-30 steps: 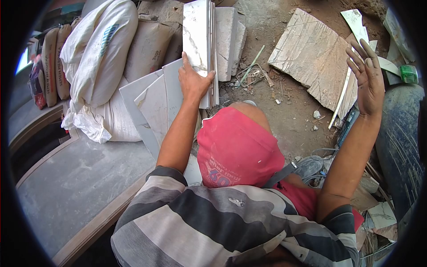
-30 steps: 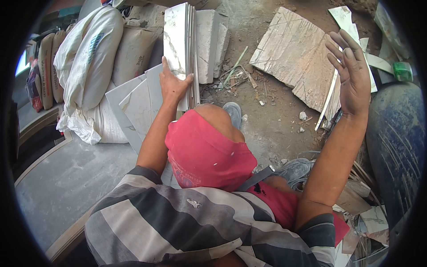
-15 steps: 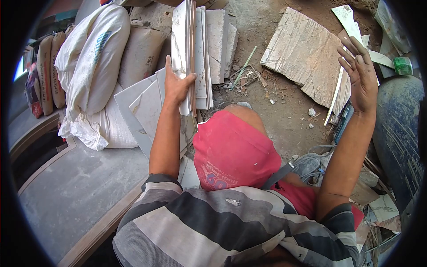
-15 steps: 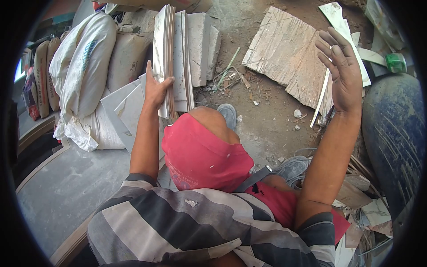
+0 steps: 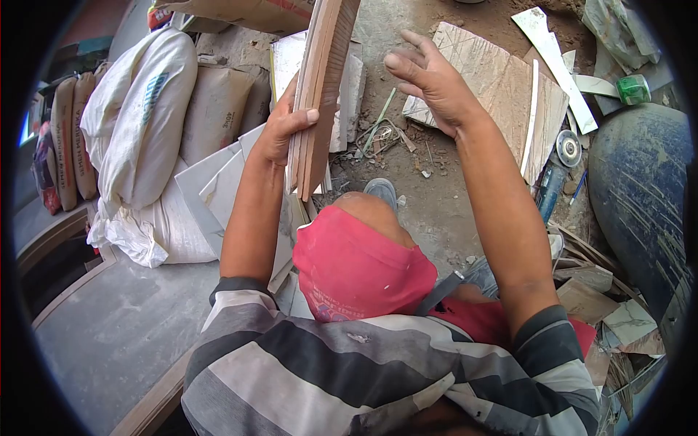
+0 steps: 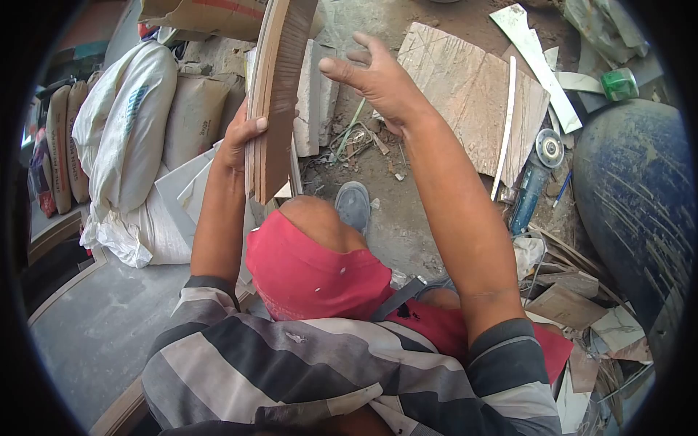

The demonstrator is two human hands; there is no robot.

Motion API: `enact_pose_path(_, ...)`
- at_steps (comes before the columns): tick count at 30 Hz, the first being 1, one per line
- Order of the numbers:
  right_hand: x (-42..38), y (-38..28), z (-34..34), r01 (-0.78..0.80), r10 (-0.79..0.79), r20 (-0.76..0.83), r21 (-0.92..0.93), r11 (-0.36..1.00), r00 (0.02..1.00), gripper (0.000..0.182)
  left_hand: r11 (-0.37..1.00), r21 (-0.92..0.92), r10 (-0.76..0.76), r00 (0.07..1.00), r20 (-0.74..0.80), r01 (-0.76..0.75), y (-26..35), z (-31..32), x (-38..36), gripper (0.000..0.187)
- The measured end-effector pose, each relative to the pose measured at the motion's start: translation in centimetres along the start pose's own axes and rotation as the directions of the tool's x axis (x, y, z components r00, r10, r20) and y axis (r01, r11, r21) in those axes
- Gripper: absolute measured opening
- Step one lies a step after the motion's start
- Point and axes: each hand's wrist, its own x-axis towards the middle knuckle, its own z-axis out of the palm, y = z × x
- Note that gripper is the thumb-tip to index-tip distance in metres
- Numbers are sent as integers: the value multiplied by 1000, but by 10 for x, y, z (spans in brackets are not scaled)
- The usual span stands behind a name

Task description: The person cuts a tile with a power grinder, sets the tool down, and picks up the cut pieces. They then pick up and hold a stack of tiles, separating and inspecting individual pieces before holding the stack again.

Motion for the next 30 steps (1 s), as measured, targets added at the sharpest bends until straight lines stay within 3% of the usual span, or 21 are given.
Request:
enact_pose_path(2,14,2,8,9,-13,-78,-62,998,997,92,998,-28,59,990,130,-56,2,22,31,109)
enact_pose_path(4,21,-15,6,91,-89,-144,12,996,986,93,990,-46,138,960,243,-131,2,44,62,107)
enact_pose_path(7,19,-38,-4,222,-192,-252,98,970,948,94,989,-23,144,949,280,-144,12,84,80,107)
enact_pose_path(9,11,-40,-30,204,-166,-248,137,969,954,101,987,30,148,964,223,-158,28,123,68,104)
enact_pose_path(12,9,-20,-66,341,-292,-218,238,909,931,77,981,97,125,934,334,-166,13,138,89,112)
enact_pose_path(13,5,-16,-74,338,-292,-218,219,916,931,77,982,76,135,931,338,-170,10,141,92,112)
enact_pose_path(15,-4,-5,-90,283,-247,-148,316,906,958,105,975,155,88,916,391,-160,0,145,99,110)
enact_pose_path(16,-7,3,-97,261,-225,-137,378,888,965,96,949,161,188,898,398,-270,-3,148,98,101)
enact_pose_path(17,-11,10,-104,237,-201,-126,442,865,971,88,953,147,191,899,394,-266,-5,147,95,101)
enact_pose_path(20,-26,18,-114,180,-174,-68,585,791,982,77,998,-62,2,888,460,30,8,137,74,89)
enact_pose_path(21,-24,26,-122,151,-169,-31,629,763,985,78,997,-68,11,889,458,23,4,132,75,89)
enact_pose_path(24,-35,25,-112,142,-226,26,706,694,974,82,911,-362,54,814,579,197,-16,116,81,91)
enact_pose_path(26,-41,20,-105,-32,-226,218,783,621,949,89,862,-451,110,781,614,233,-22,109,84,90)
enact_pose_path(27,-37,24,-108,-29,-234,219,785,619,947,89,796,-533,164,746,646,286,-26,105,85,90)
enact_pose_path(29,-31,38,-123,12,-272,243,726,688,931,116,772,-569,179,761,623,284,-34,101,85,89)
enact_pose_path(30,-34,34,-120,15,-273,240,725,689,932,116,756,-585,172,772,612,296,-36,96,84,89)
